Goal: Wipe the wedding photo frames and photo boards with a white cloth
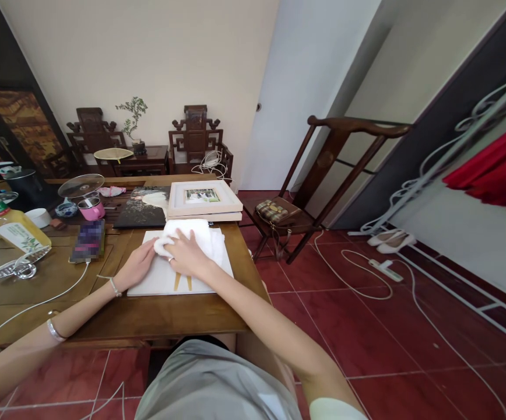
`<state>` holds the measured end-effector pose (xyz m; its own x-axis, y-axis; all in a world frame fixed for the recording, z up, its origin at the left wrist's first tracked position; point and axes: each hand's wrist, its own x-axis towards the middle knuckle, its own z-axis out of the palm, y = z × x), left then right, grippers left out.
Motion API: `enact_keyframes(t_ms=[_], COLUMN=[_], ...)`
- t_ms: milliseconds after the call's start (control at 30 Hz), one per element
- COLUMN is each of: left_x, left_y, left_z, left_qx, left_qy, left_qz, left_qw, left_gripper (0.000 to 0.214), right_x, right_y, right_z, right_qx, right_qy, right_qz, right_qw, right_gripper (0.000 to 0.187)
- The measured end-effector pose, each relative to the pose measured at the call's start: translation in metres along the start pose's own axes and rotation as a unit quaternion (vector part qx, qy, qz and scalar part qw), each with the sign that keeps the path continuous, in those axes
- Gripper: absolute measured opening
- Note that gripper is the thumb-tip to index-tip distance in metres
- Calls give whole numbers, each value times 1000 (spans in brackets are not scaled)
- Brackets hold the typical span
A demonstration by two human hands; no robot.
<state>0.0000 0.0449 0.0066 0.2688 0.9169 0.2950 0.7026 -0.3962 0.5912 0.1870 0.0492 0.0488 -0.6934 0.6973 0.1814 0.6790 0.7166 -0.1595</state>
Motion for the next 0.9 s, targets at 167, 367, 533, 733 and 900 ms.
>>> enact_keyframes(t_ms=[167, 367, 533, 733, 900], left_x=[4, 3, 2, -7, -12], left_y=[9, 13, 10, 17, 23], left_z=[-12, -16, -11, -8, -6], left_qx=[-108, -127, -29, 134, 186], left_qy=[96, 95, 44, -56, -59], left_qz=[-71, -76, -11, 66, 64], left_qw=[987, 984, 999, 987, 979], left_gripper=[52, 55, 50, 39, 38], right_x=[-26, -70, -66, -25, 18], right_y=[-38, -65, -42, 1, 0], right_z=[-4, -28, -36, -26, -21], right_qx=[18, 78, 71, 39, 77], right_qy=[-33, -90, -71, -3, 10], right_qz=[-92, -187, -99, 65, 114], right_qw=[995, 975, 990, 997, 990], right_gripper=[32, 26, 23, 35, 40])
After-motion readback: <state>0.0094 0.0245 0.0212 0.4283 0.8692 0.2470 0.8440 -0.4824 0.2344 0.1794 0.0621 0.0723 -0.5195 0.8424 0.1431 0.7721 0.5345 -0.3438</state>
